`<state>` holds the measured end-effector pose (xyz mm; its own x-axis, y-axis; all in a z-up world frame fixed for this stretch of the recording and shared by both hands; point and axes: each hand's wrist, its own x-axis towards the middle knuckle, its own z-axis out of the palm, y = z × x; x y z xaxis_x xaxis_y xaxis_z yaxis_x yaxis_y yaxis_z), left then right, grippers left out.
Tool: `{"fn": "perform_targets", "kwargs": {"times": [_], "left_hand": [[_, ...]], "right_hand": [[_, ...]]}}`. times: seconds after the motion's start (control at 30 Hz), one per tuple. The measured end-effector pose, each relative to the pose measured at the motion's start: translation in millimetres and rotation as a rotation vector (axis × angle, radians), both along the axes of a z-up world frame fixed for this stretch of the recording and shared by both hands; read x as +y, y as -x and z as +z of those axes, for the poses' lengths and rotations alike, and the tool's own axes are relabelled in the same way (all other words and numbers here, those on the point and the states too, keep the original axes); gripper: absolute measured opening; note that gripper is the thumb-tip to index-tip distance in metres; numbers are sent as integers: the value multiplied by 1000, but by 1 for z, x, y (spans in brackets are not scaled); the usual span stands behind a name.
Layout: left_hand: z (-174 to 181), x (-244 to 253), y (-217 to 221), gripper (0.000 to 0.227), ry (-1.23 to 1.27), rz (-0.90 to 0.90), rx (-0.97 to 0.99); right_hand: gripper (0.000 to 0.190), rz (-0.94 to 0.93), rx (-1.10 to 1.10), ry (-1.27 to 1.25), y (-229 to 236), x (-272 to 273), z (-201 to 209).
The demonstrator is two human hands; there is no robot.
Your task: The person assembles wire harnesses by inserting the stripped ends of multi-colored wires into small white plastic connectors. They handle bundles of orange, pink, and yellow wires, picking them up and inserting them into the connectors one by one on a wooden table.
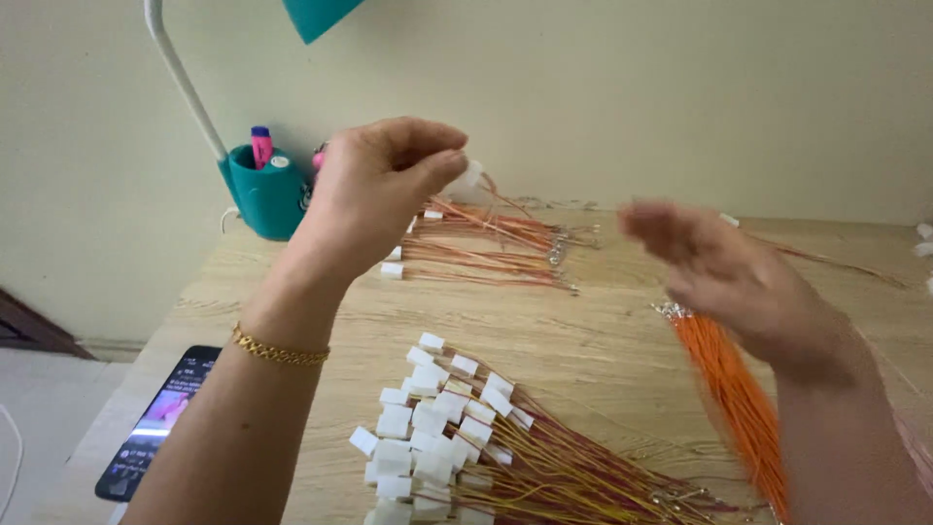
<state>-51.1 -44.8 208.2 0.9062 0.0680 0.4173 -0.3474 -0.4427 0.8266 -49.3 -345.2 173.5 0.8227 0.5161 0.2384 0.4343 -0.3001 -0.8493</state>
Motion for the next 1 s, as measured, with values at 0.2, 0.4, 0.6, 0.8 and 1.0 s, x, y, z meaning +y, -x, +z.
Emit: {"fn": "perform_targets", "kwargs": {"times": [0.2, 0.4, 0.6, 0.8, 1.0], "left_hand": [[-1, -20, -1, 17, 50, -282, -19], [-55, 62, -53, 22, -19, -50, -158], [-179, 108, -86, 22, 75, 67, 1], [-252, 109, -111, 23, -160, 125, 72], [-248, 111, -103, 25, -419, 281, -50]], "right_hand": [[79, -74, 30, 163, -15, 102, 20], [24, -150, 12, 36, -69, 74, -46], [32, -306, -134, 639, -142, 46, -117], [27, -313, -147, 829, -146, 56, -156], [37, -202, -164, 883, -93, 69, -145]]}}
